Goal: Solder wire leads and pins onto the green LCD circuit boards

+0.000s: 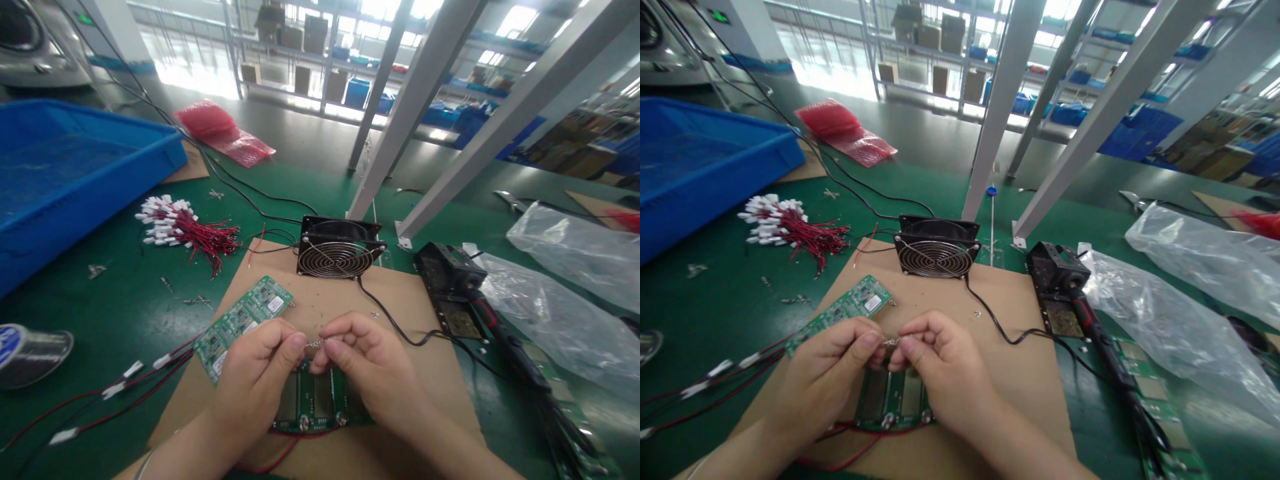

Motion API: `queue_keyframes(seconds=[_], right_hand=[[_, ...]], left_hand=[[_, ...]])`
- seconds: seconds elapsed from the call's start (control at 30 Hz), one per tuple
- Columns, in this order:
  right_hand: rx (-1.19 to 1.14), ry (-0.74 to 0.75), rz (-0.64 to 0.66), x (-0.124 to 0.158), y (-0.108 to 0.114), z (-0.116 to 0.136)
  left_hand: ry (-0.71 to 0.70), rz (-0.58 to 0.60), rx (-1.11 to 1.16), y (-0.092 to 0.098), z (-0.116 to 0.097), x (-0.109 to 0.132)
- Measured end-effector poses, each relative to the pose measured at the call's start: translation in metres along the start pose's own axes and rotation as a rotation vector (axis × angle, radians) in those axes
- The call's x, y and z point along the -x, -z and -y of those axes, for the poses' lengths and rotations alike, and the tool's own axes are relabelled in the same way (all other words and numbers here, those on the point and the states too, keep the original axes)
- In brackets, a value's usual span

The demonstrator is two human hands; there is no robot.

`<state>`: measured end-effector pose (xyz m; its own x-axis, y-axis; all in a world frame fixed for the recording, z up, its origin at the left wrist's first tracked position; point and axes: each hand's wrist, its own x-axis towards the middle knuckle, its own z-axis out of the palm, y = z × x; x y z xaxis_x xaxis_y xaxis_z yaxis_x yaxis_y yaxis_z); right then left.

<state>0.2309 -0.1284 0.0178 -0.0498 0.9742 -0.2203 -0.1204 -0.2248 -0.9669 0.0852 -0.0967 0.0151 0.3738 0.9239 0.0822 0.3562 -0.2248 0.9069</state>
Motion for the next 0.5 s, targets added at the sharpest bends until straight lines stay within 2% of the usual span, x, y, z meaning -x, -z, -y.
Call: queue_keyframes(seconds=[0.1,0.2,0.3,0.37,0.5], right_hand=[[0.359,0.206,-0.041,0.0042,0.0027,0.0027],[0.713,0.476,-0.041,0.0066,0.0054,0.0033],[0.835,0.662,0.01,0.0066,0.0067,0.0025],[0.835,0.661,0.004,0.0064,0.0063,0.0029],[0.768,0.558,-0.054,0.0068,0.0038,0.0065]], left_hand=[[0.029,0.011,-0.011,0.0002,-0.002,-0.0014],[0.045,0.003,-0.03,0.0011,-0.0043,-0.0031],[0.034,-0.028,-0.05,0.0023,-0.0056,-0.0039],[0.019,-0.027,-0.014,0.0025,-0.0055,-0.0039],[-0.029,-0.039,0.051,0.0016,-0.0045,-0.0035]])
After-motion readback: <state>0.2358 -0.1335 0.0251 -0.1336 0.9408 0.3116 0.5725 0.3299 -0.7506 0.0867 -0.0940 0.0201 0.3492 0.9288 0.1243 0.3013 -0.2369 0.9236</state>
